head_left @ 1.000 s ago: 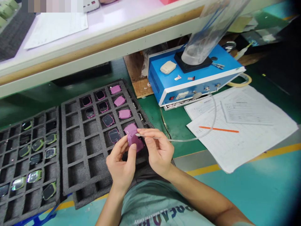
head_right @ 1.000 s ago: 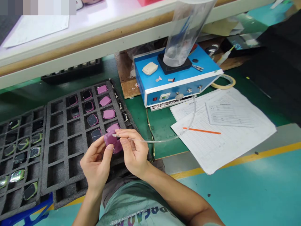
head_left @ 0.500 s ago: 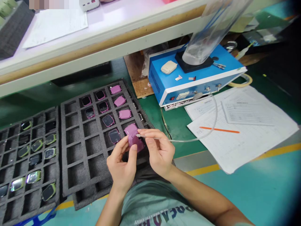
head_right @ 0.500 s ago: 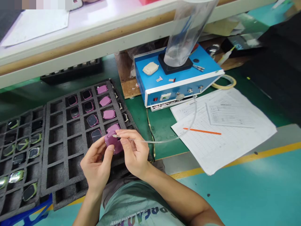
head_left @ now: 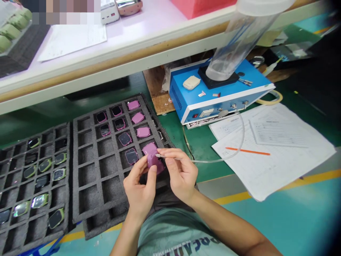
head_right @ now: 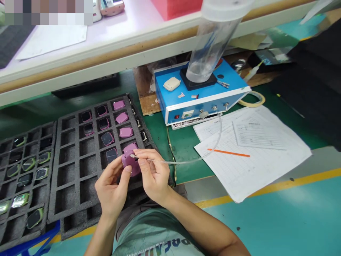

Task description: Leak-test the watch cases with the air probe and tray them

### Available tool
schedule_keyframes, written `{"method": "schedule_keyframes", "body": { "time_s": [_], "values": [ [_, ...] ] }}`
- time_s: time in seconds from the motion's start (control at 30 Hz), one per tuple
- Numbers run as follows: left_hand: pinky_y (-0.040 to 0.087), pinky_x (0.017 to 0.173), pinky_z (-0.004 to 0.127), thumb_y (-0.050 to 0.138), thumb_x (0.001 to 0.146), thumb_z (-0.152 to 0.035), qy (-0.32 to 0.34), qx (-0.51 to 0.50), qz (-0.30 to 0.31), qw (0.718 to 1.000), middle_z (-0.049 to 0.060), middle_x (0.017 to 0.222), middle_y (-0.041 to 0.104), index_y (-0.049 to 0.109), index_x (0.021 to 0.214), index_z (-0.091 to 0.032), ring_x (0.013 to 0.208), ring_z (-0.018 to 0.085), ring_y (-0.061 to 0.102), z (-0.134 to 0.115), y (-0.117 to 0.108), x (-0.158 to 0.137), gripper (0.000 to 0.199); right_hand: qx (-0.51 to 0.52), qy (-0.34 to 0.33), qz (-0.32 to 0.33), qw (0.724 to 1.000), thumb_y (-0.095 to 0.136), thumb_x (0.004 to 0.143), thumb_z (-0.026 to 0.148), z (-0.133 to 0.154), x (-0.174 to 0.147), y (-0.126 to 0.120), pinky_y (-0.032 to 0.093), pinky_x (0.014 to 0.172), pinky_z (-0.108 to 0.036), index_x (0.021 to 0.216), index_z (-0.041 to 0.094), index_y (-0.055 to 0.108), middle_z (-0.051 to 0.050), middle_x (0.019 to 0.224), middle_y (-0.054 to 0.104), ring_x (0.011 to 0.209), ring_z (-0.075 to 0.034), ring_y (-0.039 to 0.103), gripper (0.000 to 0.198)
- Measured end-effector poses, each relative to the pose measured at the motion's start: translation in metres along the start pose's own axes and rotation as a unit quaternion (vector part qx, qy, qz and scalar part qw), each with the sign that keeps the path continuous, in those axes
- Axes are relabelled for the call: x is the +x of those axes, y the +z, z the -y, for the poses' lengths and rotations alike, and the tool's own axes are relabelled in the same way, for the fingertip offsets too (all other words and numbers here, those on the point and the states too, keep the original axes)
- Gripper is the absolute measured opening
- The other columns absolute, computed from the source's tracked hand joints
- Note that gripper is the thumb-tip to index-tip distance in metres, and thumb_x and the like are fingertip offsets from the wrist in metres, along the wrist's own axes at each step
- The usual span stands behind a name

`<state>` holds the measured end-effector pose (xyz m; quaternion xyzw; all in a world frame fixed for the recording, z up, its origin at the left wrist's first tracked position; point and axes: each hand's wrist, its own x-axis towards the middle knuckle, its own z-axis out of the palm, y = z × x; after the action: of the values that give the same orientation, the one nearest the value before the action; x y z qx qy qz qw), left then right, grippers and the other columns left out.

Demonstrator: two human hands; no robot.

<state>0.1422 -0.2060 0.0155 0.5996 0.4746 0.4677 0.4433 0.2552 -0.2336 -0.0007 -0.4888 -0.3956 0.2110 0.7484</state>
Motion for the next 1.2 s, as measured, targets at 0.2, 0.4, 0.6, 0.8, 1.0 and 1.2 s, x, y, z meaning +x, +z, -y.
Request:
{"method": "schedule_keyframes", "body": {
  "time_s": [0.2, 0.4, 0.6, 0.8, 1.0, 1.2],
  "values": [
    [0.067, 0.080, 0.027, 0.077, 0.088, -0.027, 0.019, 0.007, -0.003, 1.000, 0.009, 0.107, 0.082, 0.079, 0.114, -0.018, 0.090, 0.021, 0.081, 0.003, -0.002, 0.002, 0.027, 0.007, -0.006, 0.004, 1.000, 0.057, 0.104, 0.017, -0.002, 0.000, 0.002, 0.063, 0.095, -0.038, 0.107, 0.025, 0.072, -0.006, 0.107, 0.075, 0.106, -0.020, 0.074, 0.018],
    [0.067, 0.078, 0.027, 0.080, 0.086, -0.034, 0.029, 0.013, -0.025, 0.999, 0.009, 0.102, 0.083, 0.081, 0.112, -0.019, 0.084, 0.022, 0.081, 0.007, -0.002, 0.006, 0.030, -0.005, -0.023, 0.002, 1.000, 0.057, 0.104, 0.022, -0.003, 0.004, 0.005, 0.064, 0.091, -0.036, 0.106, 0.023, 0.072, -0.008, 0.105, 0.075, 0.103, -0.020, 0.076, 0.015],
    [0.067, 0.075, 0.028, 0.081, 0.085, -0.043, 0.024, 0.009, -0.023, 0.999, 0.010, 0.103, 0.082, 0.082, 0.110, -0.020, 0.083, 0.023, 0.081, 0.011, -0.003, 0.007, 0.034, -0.007, -0.038, -0.008, 0.999, 0.058, 0.104, 0.025, -0.003, 0.008, 0.008, 0.066, 0.089, -0.035, 0.103, 0.022, 0.072, -0.009, 0.102, 0.076, 0.100, -0.020, 0.077, 0.015],
    [0.067, 0.076, 0.026, 0.080, 0.086, -0.042, 0.031, 0.015, -0.019, 0.999, 0.010, 0.104, 0.082, 0.081, 0.112, -0.021, 0.083, 0.022, 0.081, 0.013, -0.004, 0.008, 0.033, 0.003, -0.042, -0.009, 0.999, 0.058, 0.104, 0.022, -0.004, 0.008, 0.009, 0.065, 0.089, -0.033, 0.104, 0.022, 0.073, -0.008, 0.103, 0.076, 0.099, -0.019, 0.076, 0.014],
    [0.065, 0.076, 0.022, 0.080, 0.086, -0.036, 0.040, 0.011, -0.019, 0.999, 0.009, 0.105, 0.083, 0.081, 0.113, -0.021, 0.084, 0.020, 0.081, 0.012, -0.004, 0.009, 0.031, 0.012, -0.038, -0.012, 0.999, 0.059, 0.103, 0.021, -0.005, 0.007, 0.010, 0.065, 0.090, -0.033, 0.105, 0.023, 0.073, -0.008, 0.103, 0.076, 0.099, -0.019, 0.076, 0.015],
    [0.066, 0.075, 0.022, 0.080, 0.086, -0.034, 0.047, 0.012, -0.019, 0.999, 0.009, 0.103, 0.083, 0.081, 0.112, -0.021, 0.082, 0.020, 0.081, 0.012, -0.003, 0.010, 0.030, 0.014, -0.038, -0.009, 0.999, 0.059, 0.103, 0.021, -0.005, 0.008, 0.010, 0.065, 0.090, -0.033, 0.104, 0.022, 0.073, -0.008, 0.103, 0.076, 0.099, -0.019, 0.076, 0.014]
  ]
}}
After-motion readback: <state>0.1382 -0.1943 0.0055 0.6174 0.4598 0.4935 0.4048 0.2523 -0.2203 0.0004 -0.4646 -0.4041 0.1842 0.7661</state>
